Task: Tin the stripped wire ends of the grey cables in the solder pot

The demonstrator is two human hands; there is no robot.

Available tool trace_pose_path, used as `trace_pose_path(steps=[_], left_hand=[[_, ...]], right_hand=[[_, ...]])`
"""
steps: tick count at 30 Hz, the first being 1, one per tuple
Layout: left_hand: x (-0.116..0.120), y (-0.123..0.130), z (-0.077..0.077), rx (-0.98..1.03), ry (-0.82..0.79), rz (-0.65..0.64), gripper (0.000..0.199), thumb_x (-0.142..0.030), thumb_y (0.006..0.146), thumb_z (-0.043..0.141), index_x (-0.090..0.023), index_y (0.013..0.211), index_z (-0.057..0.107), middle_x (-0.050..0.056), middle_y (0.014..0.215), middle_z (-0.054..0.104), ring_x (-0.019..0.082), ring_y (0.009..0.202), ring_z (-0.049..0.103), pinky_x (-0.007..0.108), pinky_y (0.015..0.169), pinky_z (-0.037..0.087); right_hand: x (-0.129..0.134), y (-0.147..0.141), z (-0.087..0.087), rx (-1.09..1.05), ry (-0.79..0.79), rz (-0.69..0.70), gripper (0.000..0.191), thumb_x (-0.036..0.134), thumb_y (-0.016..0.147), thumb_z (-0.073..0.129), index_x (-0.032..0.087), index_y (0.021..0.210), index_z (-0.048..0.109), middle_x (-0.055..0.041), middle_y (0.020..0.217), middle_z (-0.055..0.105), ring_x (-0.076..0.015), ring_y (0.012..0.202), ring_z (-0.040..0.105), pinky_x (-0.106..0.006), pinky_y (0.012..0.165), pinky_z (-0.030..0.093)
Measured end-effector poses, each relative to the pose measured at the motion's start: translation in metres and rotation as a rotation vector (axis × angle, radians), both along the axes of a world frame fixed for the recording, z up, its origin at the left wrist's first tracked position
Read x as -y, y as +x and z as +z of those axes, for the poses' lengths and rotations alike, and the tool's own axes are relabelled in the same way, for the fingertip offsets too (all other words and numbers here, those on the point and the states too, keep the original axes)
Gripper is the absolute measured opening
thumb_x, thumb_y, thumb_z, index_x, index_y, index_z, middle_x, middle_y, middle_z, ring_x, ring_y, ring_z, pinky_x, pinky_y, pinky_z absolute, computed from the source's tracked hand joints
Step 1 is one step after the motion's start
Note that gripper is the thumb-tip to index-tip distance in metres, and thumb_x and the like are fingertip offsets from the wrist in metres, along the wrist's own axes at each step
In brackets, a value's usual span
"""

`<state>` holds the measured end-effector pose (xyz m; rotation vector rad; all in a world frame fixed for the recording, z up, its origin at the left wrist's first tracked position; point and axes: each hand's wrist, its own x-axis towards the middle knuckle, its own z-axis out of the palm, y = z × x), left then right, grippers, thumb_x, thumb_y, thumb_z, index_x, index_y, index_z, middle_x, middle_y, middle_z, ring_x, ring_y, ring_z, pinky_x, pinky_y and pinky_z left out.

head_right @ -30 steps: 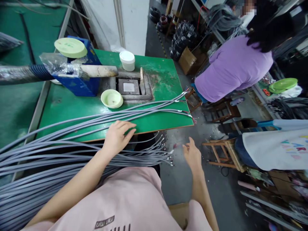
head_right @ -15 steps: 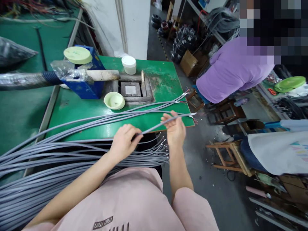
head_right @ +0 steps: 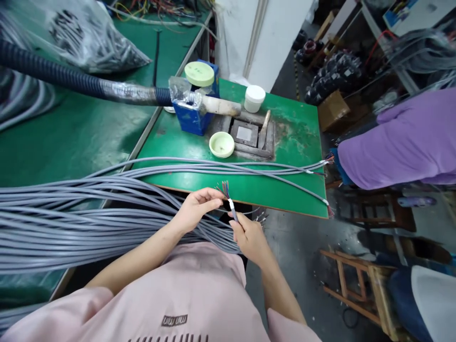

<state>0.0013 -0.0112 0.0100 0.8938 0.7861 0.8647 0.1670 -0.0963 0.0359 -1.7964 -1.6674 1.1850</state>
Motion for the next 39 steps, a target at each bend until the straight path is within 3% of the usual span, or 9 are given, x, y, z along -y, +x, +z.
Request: trace_pose_path(steps=[11, 18, 23, 26, 29, 31, 35, 39], left_hand=[[-0.003, 0.001, -0.006, 0.077, -0.058, 0.187, 0.022, -0.031, 0.065, 0.079, -0.016, 0.076, 0.067, -0.002, 0.067, 0.064, 0.007, 0.060, 0.055, 0.020, 0.060, 0.044], [-0.003, 0.006, -0.001, 0.138, -0.073, 0.095, 0.026, -0.030, 0.062, 0.081, -0.014, 0.059, 0.061, -0.001, 0.068, 0.063, 0.007, 0.061, 0.054, 0.021, 0.062, 0.043], [0.005, 0.009, -0.001, 0.228, -0.147, -0.200, 0.027, -0.034, 0.064, 0.079, -0.012, 0.062, 0.063, 0.000, 0.057, 0.060, 0.009, 0.053, 0.053, 0.024, 0.058, 0.043], [0.009, 0.012, -0.004, 0.247, -0.143, -0.116, 0.025, -0.034, 0.065, 0.078, -0.013, 0.066, 0.064, 0.000, 0.061, 0.061, 0.008, 0.053, 0.052, 0.023, 0.057, 0.043], [0.011, 0.010, -0.006, 0.145, -0.023, 0.087, 0.019, -0.031, 0.067, 0.076, -0.015, 0.071, 0.065, -0.001, 0.064, 0.061, 0.007, 0.055, 0.051, 0.021, 0.056, 0.042], [0.013, 0.008, -0.004, 0.034, 0.152, 0.187, 0.013, -0.028, 0.071, 0.073, -0.016, 0.072, 0.067, -0.001, 0.064, 0.060, 0.008, 0.056, 0.050, 0.021, 0.056, 0.042], [0.013, 0.004, 0.000, -0.144, 0.533, 0.245, 0.008, -0.020, 0.078, 0.067, -0.019, 0.083, 0.072, 0.001, 0.070, 0.063, 0.010, 0.062, 0.054, 0.022, 0.060, 0.044], [0.012, 0.006, 0.001, -0.242, 0.648, 0.293, 0.011, -0.017, 0.080, 0.064, -0.020, 0.086, 0.073, 0.000, 0.068, 0.062, 0.010, 0.064, 0.054, 0.021, 0.061, 0.044]], right_hand=[[-0.008, -0.007, 0.002, 0.056, -0.008, 0.024, 0.036, 0.033, 0.094, 0.038, 0.017, 0.117, 0.059, 0.0020, 0.053, 0.058, -0.0130, 0.047, 0.058, -0.023, 0.051, 0.044], [-0.010, -0.008, 0.009, -0.034, -0.032, 0.069, 0.031, 0.030, 0.092, 0.041, 0.016, 0.112, 0.061, 0.0028, 0.054, 0.059, -0.0113, 0.048, 0.058, -0.022, 0.053, 0.045], [-0.011, -0.002, 0.009, -0.316, -0.023, 0.089, 0.029, 0.035, 0.093, 0.043, 0.016, 0.088, 0.065, 0.0015, 0.056, 0.062, -0.0099, 0.048, 0.057, -0.021, 0.051, 0.046], [-0.012, -0.006, 0.002, -0.418, 0.054, -0.034, 0.029, 0.036, 0.093, 0.046, 0.017, 0.080, 0.062, 0.0041, 0.048, 0.057, -0.0079, 0.039, 0.050, -0.019, 0.044, 0.041], [-0.014, -0.014, -0.004, -0.445, 0.122, -0.177, 0.028, 0.036, 0.092, 0.048, 0.018, 0.076, 0.061, 0.0056, 0.044, 0.054, -0.0066, 0.035, 0.045, -0.018, 0.039, 0.035], [-0.015, -0.018, -0.006, -0.430, 0.144, -0.209, 0.028, 0.036, 0.092, 0.049, 0.018, 0.074, 0.060, 0.0058, 0.043, 0.053, -0.0063, 0.034, 0.044, -0.018, 0.038, 0.034], [-0.018, -0.024, -0.006, -0.391, 0.174, -0.195, 0.029, 0.036, 0.092, 0.049, 0.018, 0.072, 0.059, 0.0058, 0.042, 0.052, -0.0064, 0.034, 0.044, -0.019, 0.039, 0.035], [-0.019, -0.027, -0.007, -0.389, 0.199, -0.217, 0.029, 0.036, 0.092, 0.048, 0.018, 0.072, 0.058, 0.0062, 0.042, 0.052, -0.0064, 0.034, 0.044, -0.019, 0.040, 0.035]])
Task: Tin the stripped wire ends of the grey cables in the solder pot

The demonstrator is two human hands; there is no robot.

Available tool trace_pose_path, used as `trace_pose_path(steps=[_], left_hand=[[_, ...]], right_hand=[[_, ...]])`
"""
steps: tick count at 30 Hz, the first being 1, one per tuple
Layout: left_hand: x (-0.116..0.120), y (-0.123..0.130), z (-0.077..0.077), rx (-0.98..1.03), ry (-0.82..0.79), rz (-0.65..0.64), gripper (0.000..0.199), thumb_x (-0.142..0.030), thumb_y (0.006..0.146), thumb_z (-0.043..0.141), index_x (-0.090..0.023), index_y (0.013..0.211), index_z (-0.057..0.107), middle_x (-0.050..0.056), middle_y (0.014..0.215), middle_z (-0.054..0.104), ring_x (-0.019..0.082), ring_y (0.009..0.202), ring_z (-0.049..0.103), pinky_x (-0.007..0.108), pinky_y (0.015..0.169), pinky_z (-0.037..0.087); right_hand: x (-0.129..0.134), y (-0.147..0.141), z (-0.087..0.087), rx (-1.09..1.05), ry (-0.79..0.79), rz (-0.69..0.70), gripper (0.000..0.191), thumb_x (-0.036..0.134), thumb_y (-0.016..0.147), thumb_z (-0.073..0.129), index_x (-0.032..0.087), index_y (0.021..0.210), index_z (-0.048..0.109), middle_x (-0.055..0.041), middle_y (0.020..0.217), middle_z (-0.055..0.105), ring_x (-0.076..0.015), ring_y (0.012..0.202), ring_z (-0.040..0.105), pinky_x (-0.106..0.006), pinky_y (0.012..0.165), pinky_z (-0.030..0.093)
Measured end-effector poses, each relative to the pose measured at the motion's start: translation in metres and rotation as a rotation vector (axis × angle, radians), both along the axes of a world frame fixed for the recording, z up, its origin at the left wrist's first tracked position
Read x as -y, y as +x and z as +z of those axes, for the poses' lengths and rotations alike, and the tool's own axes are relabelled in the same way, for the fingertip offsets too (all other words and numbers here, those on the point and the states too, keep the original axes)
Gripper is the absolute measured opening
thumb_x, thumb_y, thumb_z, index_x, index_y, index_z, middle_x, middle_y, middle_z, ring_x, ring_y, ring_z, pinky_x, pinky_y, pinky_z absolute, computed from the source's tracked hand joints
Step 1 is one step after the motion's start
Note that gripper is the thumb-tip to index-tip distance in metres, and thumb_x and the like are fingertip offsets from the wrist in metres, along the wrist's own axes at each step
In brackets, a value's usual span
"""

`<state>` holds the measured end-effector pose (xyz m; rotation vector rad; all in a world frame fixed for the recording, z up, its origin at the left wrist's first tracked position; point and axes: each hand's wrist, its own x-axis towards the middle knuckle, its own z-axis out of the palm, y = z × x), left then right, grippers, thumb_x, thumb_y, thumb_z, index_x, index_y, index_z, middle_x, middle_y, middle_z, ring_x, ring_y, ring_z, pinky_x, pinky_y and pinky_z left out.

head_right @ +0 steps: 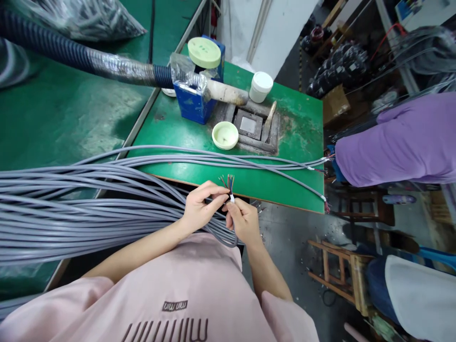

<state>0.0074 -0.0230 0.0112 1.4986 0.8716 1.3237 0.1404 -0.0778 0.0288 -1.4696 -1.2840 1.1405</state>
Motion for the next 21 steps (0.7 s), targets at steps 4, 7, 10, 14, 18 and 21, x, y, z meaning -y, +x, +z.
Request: trace_pose_path(steps=[4, 7, 10, 14, 18, 21], left_hand=[[0.001, 0.003, 0.001, 0.036, -0.108, 0.031, 0.008, -0.020, 0.077, 0.066, -0.019, 0.081, 0.073, 0.000, 0.066, 0.061, 0.009, 0.061, 0.053, 0.022, 0.060, 0.044], [0.001, 0.006, 0.004, 0.150, -0.331, 0.010, 0.008, -0.025, 0.074, 0.069, -0.018, 0.077, 0.073, 0.000, 0.067, 0.063, 0.010, 0.057, 0.054, 0.024, 0.059, 0.046], [0.000, 0.008, 0.007, 0.284, -0.544, -0.034, 0.014, -0.031, 0.070, 0.072, -0.017, 0.076, 0.072, 0.000, 0.066, 0.067, 0.011, 0.058, 0.058, 0.025, 0.059, 0.048], [-0.001, 0.010, 0.009, 0.382, -0.649, -0.043, 0.020, -0.032, 0.066, 0.075, -0.016, 0.077, 0.072, 0.002, 0.071, 0.070, 0.012, 0.063, 0.062, 0.024, 0.063, 0.051], [-0.002, 0.011, 0.007, 0.424, -0.665, -0.043, 0.019, -0.029, 0.066, 0.075, -0.016, 0.079, 0.071, 0.001, 0.071, 0.070, 0.010, 0.063, 0.061, 0.022, 0.061, 0.050], [-0.003, 0.010, 0.007, 0.492, -0.681, -0.038, 0.019, -0.025, 0.064, 0.077, -0.016, 0.076, 0.066, -0.002, 0.064, 0.065, 0.007, 0.056, 0.056, 0.019, 0.055, 0.046]], right_hand=[[0.001, -0.003, -0.002, 0.007, 0.022, -0.018, 0.029, 0.036, 0.093, 0.047, 0.018, 0.073, 0.059, 0.0063, 0.042, 0.051, -0.0062, 0.034, 0.043, -0.018, 0.040, 0.036], [0.000, -0.005, -0.002, 0.014, 0.021, -0.021, 0.029, 0.037, 0.092, 0.047, 0.018, 0.074, 0.060, 0.0060, 0.042, 0.052, -0.0062, 0.035, 0.044, -0.018, 0.040, 0.036], [-0.002, -0.007, -0.001, 0.025, 0.027, -0.034, 0.030, 0.037, 0.092, 0.047, 0.018, 0.074, 0.061, 0.0059, 0.042, 0.052, -0.0063, 0.034, 0.044, -0.018, 0.040, 0.036], [-0.003, -0.009, 0.002, 0.048, 0.026, -0.038, 0.031, 0.037, 0.092, 0.046, 0.018, 0.074, 0.061, 0.0059, 0.043, 0.052, -0.0065, 0.035, 0.045, -0.018, 0.040, 0.036], [-0.004, -0.011, 0.003, 0.063, 0.018, -0.030, 0.031, 0.038, 0.092, 0.046, 0.018, 0.074, 0.060, 0.0058, 0.043, 0.052, -0.0066, 0.035, 0.045, -0.018, 0.040, 0.036], [-0.004, -0.013, 0.003, 0.076, 0.002, -0.017, 0.031, 0.040, 0.092, 0.046, 0.018, 0.074, 0.060, 0.0055, 0.044, 0.052, -0.0070, 0.036, 0.045, -0.019, 0.041, 0.037]])
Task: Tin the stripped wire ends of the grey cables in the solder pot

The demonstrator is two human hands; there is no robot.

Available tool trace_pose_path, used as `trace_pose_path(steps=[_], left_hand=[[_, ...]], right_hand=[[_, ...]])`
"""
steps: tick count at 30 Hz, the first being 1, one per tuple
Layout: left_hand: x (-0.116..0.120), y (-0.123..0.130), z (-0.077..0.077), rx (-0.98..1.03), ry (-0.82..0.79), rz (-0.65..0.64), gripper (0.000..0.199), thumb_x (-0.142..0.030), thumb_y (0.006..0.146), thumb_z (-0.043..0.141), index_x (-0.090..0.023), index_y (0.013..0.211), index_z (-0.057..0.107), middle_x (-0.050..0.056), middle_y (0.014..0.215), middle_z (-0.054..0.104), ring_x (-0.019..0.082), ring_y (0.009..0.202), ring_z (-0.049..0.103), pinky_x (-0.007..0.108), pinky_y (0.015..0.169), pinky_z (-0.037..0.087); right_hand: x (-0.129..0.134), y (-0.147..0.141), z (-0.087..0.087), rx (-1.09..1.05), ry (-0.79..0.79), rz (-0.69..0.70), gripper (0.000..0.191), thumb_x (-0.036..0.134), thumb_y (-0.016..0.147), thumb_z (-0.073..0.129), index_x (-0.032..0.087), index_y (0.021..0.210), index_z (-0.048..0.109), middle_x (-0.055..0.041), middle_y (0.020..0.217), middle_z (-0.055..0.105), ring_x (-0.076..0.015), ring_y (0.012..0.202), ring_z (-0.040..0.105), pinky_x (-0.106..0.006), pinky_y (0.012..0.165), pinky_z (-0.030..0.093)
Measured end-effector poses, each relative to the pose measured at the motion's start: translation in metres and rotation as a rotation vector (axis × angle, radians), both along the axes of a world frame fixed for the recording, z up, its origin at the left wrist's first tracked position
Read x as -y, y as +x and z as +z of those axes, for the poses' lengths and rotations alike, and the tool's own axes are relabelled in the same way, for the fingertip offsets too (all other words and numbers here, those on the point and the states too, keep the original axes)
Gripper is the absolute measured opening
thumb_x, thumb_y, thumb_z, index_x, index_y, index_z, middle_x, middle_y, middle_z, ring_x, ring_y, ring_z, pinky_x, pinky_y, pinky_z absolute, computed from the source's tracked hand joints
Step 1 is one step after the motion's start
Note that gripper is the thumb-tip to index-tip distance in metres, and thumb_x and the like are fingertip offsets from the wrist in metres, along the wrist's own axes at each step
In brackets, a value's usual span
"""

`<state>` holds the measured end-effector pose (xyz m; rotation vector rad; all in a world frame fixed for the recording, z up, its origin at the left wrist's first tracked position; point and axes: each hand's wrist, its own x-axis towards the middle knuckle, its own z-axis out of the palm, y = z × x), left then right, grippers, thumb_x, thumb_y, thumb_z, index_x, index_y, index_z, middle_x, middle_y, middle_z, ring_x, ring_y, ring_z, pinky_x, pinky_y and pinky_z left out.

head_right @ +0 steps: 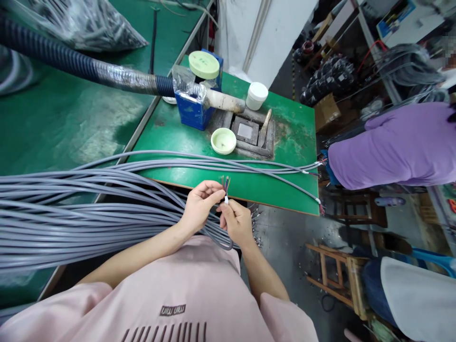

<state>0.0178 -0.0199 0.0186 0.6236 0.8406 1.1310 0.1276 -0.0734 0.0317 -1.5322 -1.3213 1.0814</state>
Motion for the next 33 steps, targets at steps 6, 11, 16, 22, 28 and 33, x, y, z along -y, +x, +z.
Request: trace_pose_path(steps=[6, 11, 16, 22, 28, 33], left_hand=[[-0.001, -0.001, 0.001, 0.263, -0.214, -0.115, 0.025, -0.026, 0.062, 0.077, -0.016, 0.071, 0.055, -0.004, 0.057, 0.059, 0.006, 0.049, 0.052, 0.017, 0.047, 0.040], [0.001, 0.001, 0.000, 0.331, -0.261, -0.134, 0.021, -0.020, 0.062, 0.073, -0.018, 0.071, 0.054, -0.006, 0.054, 0.056, 0.006, 0.045, 0.048, 0.017, 0.044, 0.037], [0.000, 0.002, -0.001, 0.137, -0.070, 0.002, 0.015, -0.021, 0.065, 0.072, -0.016, 0.074, 0.062, -0.004, 0.062, 0.059, 0.006, 0.054, 0.052, 0.018, 0.052, 0.041], [-0.004, -0.003, 0.002, 0.014, 0.068, 0.043, 0.018, -0.028, 0.066, 0.076, -0.016, 0.071, 0.063, -0.003, 0.063, 0.061, 0.005, 0.051, 0.049, 0.019, 0.050, 0.041], [-0.005, -0.007, 0.005, -0.044, 0.133, -0.004, 0.020, -0.033, 0.066, 0.076, -0.017, 0.074, 0.065, -0.004, 0.056, 0.057, 0.006, 0.045, 0.048, 0.019, 0.044, 0.039], [-0.011, -0.010, 0.005, -0.075, 0.103, -0.060, 0.020, -0.031, 0.064, 0.077, -0.016, 0.071, 0.066, -0.002, 0.059, 0.061, 0.006, 0.048, 0.050, 0.019, 0.047, 0.041]], right_hand=[[0.000, -0.001, -0.007, -0.066, 0.045, 0.012, 0.030, 0.039, 0.093, 0.046, 0.018, 0.076, 0.060, 0.0061, 0.044, 0.051, -0.0067, 0.036, 0.044, -0.019, 0.041, 0.036], [0.000, -0.001, -0.010, -0.071, 0.066, 0.021, 0.029, 0.037, 0.093, 0.046, 0.018, 0.075, 0.058, 0.0067, 0.044, 0.050, -0.0063, 0.036, 0.043, -0.019, 0.042, 0.036], [-0.001, -0.002, -0.007, -0.004, 0.028, -0.001, 0.033, 0.042, 0.093, 0.044, 0.018, 0.075, 0.059, 0.0060, 0.043, 0.051, -0.0074, 0.036, 0.045, -0.019, 0.041, 0.037], [-0.004, -0.002, -0.006, 0.001, 0.002, 0.010, 0.035, 0.044, 0.092, 0.044, 0.018, 0.074, 0.059, 0.0055, 0.044, 0.051, -0.0077, 0.036, 0.045, -0.019, 0.040, 0.037], [-0.004, -0.003, -0.006, -0.004, -0.002, 0.023, 0.036, 0.045, 0.092, 0.044, 0.018, 0.072, 0.058, 0.0053, 0.042, 0.050, -0.0077, 0.035, 0.044, -0.019, 0.039, 0.036], [-0.004, -0.002, -0.004, 0.038, -0.019, 0.036, 0.036, 0.045, 0.092, 0.043, 0.018, 0.073, 0.058, 0.0055, 0.042, 0.050, -0.0076, 0.036, 0.043, -0.019, 0.040, 0.035]])
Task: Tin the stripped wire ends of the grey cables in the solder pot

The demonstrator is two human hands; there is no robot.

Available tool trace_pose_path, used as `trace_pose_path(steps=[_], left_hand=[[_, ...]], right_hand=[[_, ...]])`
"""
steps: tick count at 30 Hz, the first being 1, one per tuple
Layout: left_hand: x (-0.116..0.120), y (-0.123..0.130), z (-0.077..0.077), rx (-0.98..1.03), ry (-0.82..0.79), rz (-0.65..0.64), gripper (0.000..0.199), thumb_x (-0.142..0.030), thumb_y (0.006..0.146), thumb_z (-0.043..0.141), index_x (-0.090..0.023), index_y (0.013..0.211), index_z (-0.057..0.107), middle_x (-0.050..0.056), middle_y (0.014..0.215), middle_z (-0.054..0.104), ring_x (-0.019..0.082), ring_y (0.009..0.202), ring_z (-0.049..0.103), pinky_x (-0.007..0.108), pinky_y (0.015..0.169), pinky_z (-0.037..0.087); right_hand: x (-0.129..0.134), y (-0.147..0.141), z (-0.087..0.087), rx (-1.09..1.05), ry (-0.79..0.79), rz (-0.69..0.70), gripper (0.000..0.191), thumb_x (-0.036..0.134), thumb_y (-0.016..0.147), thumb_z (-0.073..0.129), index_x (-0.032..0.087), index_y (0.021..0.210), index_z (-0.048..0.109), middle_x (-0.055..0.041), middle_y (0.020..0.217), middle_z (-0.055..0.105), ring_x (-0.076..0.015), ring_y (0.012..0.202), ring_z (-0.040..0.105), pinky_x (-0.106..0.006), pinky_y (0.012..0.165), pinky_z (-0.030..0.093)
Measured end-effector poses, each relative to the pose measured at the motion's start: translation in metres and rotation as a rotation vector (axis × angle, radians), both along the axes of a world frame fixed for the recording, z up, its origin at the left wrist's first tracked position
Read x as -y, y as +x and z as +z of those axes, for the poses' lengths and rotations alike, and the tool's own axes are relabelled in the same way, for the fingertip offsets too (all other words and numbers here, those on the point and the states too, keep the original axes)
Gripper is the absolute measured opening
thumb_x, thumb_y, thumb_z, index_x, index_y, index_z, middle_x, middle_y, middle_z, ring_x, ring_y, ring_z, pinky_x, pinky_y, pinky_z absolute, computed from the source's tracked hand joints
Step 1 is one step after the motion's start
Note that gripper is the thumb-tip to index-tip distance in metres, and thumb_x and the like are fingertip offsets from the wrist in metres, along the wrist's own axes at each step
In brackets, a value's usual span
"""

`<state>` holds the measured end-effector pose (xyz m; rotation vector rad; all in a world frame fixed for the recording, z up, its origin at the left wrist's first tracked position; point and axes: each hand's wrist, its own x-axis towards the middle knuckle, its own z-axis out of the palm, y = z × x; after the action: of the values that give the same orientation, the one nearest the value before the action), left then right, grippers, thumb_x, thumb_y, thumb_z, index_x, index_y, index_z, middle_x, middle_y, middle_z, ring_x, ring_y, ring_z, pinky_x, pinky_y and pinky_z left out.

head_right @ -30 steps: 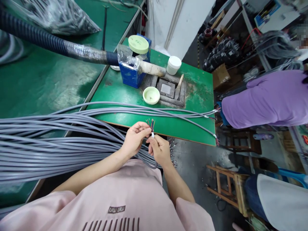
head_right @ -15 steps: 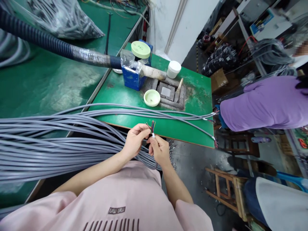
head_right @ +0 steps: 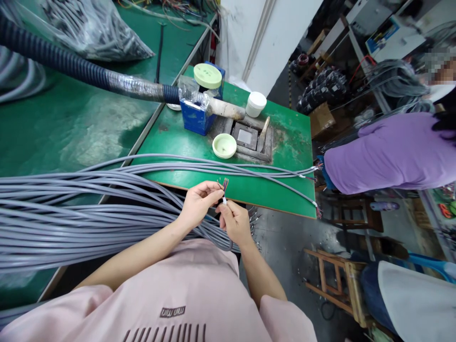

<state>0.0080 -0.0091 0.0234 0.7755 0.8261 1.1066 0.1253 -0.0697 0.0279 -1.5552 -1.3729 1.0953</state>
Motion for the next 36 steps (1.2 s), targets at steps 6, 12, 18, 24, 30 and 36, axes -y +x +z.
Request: trace_pose_path(steps=[6, 12, 18, 24, 30, 36], left_hand=[[-0.008, -0.007, 0.001, 0.002, -0.002, -0.083, 0.020, -0.029, 0.062, 0.079, -0.015, 0.070, 0.066, -0.002, 0.059, 0.062, 0.006, 0.050, 0.051, 0.019, 0.051, 0.042], [-0.011, -0.008, 0.002, 0.005, 0.000, -0.118, 0.022, -0.030, 0.060, 0.079, -0.014, 0.065, 0.064, 0.000, 0.061, 0.064, 0.007, 0.050, 0.052, 0.019, 0.048, 0.041], [0.005, 0.001, -0.005, -0.096, 0.097, 0.085, 0.017, -0.031, 0.065, 0.075, -0.016, 0.069, 0.066, -0.002, 0.057, 0.061, 0.009, 0.051, 0.054, 0.021, 0.052, 0.045], [0.008, 0.003, -0.006, -0.180, 0.216, 0.150, 0.009, -0.026, 0.069, 0.071, -0.017, 0.069, 0.068, -0.002, 0.059, 0.058, 0.008, 0.053, 0.050, 0.022, 0.054, 0.042], [0.014, 0.010, -0.006, -0.178, 0.249, 0.142, 0.013, -0.029, 0.069, 0.073, -0.017, 0.067, 0.067, -0.004, 0.054, 0.052, 0.007, 0.049, 0.043, 0.022, 0.051, 0.037], [0.015, 0.016, -0.002, -0.013, 0.303, 0.120, 0.013, -0.028, 0.079, 0.065, -0.018, 0.072, 0.060, -0.003, 0.055, 0.058, 0.009, 0.048, 0.052, 0.022, 0.050, 0.042]], right_hand=[[-0.002, 0.002, 0.006, 0.061, 0.013, 0.049, 0.035, 0.042, 0.092, 0.043, 0.018, 0.072, 0.060, 0.0057, 0.042, 0.049, -0.0072, 0.036, 0.042, -0.020, 0.043, 0.035], [-0.002, 0.003, 0.003, 0.028, 0.015, 0.023, 0.035, 0.043, 0.091, 0.044, 0.018, 0.074, 0.060, 0.0059, 0.043, 0.049, -0.0069, 0.036, 0.041, -0.020, 0.042, 0.034], [-0.004, 0.002, -0.002, -0.145, -0.008, -0.079, 0.037, 0.047, 0.090, 0.046, 0.017, 0.076, 0.062, 0.0060, 0.042, 0.048, -0.0067, 0.035, 0.039, -0.019, 0.038, 0.033], [-0.011, 0.004, 0.000, -0.264, -0.066, -0.131, 0.032, 0.048, 0.086, 0.053, 0.017, 0.082, 0.062, 0.0080, 0.038, 0.045, -0.0063, 0.031, 0.034, -0.018, 0.034, 0.027], [-0.021, 0.005, 0.007, -0.282, 0.009, -0.130, 0.043, 0.043, 0.084, 0.056, 0.018, 0.050, 0.051, 0.0048, 0.037, 0.044, -0.0066, 0.034, 0.037, -0.021, 0.038, 0.029], [-0.026, 0.001, 0.011, -0.282, 0.088, -0.291, 0.024, 0.040, 0.078, 0.062, 0.018, 0.069, 0.066, 0.0031, 0.052, 0.055, -0.0089, 0.045, 0.049, -0.023, 0.046, 0.041]])
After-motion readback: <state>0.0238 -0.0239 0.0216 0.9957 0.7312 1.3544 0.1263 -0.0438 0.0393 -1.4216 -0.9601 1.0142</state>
